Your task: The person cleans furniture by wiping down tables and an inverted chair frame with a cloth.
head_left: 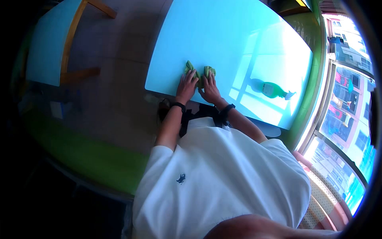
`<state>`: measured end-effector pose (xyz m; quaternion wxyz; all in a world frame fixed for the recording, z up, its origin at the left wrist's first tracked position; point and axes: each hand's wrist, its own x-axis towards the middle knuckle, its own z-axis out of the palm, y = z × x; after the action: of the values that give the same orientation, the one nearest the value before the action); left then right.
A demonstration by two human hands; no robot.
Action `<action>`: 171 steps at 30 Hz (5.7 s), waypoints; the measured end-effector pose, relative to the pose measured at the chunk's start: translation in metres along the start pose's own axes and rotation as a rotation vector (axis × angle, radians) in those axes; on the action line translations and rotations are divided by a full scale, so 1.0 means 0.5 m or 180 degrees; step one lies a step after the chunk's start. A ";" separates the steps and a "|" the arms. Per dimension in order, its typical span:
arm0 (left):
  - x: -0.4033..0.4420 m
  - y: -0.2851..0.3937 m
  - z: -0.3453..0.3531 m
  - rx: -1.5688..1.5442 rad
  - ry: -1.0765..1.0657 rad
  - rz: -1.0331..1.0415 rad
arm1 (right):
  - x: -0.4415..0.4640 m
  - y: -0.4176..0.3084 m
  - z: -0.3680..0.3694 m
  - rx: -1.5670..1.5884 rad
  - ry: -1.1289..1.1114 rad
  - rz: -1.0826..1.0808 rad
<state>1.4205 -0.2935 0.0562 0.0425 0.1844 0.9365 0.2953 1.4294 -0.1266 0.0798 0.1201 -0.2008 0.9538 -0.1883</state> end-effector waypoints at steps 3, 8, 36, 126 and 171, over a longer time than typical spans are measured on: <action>-0.068 -0.104 -0.103 0.0516 0.0213 -0.0128 | 0.074 -0.140 0.063 -0.0199 -0.0379 -0.0037; -0.212 -0.303 -0.184 0.0174 -0.0348 -0.1585 | 0.284 -0.289 0.164 -0.0101 -0.0788 -0.0176; -0.102 -0.921 -0.822 -0.1477 -0.0448 -0.1844 | 0.980 -0.770 0.101 0.2717 -0.3145 0.0145; 0.270 -1.642 -1.172 0.0000 0.0765 -0.2180 | 1.973 -1.193 0.169 -0.1052 -0.2497 -0.3730; 0.099 -1.499 -1.071 -0.0895 0.2214 -0.2826 | 1.960 -1.251 0.406 -0.1907 -0.4190 -0.3396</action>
<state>1.0335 -1.1309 0.0713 -0.1239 -0.3413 0.8348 0.4139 0.8298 -1.1405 0.0013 0.4816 -0.7073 0.4809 0.1909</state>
